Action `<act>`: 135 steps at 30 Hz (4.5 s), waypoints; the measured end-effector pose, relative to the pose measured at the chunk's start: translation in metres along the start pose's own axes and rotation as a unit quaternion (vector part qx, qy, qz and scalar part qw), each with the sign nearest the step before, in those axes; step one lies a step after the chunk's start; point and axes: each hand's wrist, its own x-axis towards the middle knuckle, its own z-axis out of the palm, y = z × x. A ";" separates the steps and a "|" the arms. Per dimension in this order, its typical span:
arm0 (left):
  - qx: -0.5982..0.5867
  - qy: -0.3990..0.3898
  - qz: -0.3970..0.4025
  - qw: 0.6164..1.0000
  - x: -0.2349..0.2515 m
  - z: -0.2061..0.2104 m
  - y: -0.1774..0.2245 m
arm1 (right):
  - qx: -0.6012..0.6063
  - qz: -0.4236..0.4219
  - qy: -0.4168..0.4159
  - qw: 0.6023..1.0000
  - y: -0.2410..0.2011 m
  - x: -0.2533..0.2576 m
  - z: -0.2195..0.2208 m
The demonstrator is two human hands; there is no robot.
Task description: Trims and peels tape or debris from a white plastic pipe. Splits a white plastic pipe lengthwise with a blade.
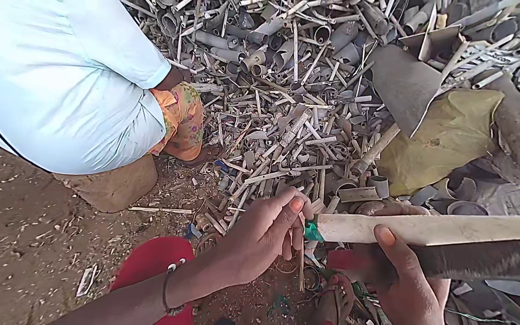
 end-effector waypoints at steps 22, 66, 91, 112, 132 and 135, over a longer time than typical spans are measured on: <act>0.137 0.166 0.122 0.969 0.008 0.004 -0.013 | 0.020 0.184 0.000 0.983 0.003 -0.002 0.001; 0.149 -0.047 -0.162 0.974 -0.010 -0.047 -0.008 | -0.438 -0.178 -0.400 0.785 0.013 -0.036 -0.006; -0.378 0.030 -0.047 0.924 -0.015 -0.032 0.014 | -0.512 -0.188 -0.191 0.816 0.006 -0.010 0.000; 0.171 0.288 0.095 0.937 -0.018 -0.056 -0.009 | -0.060 0.252 -0.320 0.911 -0.006 0.003 -0.018; 0.264 0.057 0.135 0.953 -0.028 -0.027 -0.006 | -0.498 0.028 -0.348 0.794 -0.021 -0.021 0.004; 0.100 0.046 0.060 0.992 -0.031 -0.022 0.001 | -0.598 -0.060 -0.296 0.743 -0.015 -0.022 0.009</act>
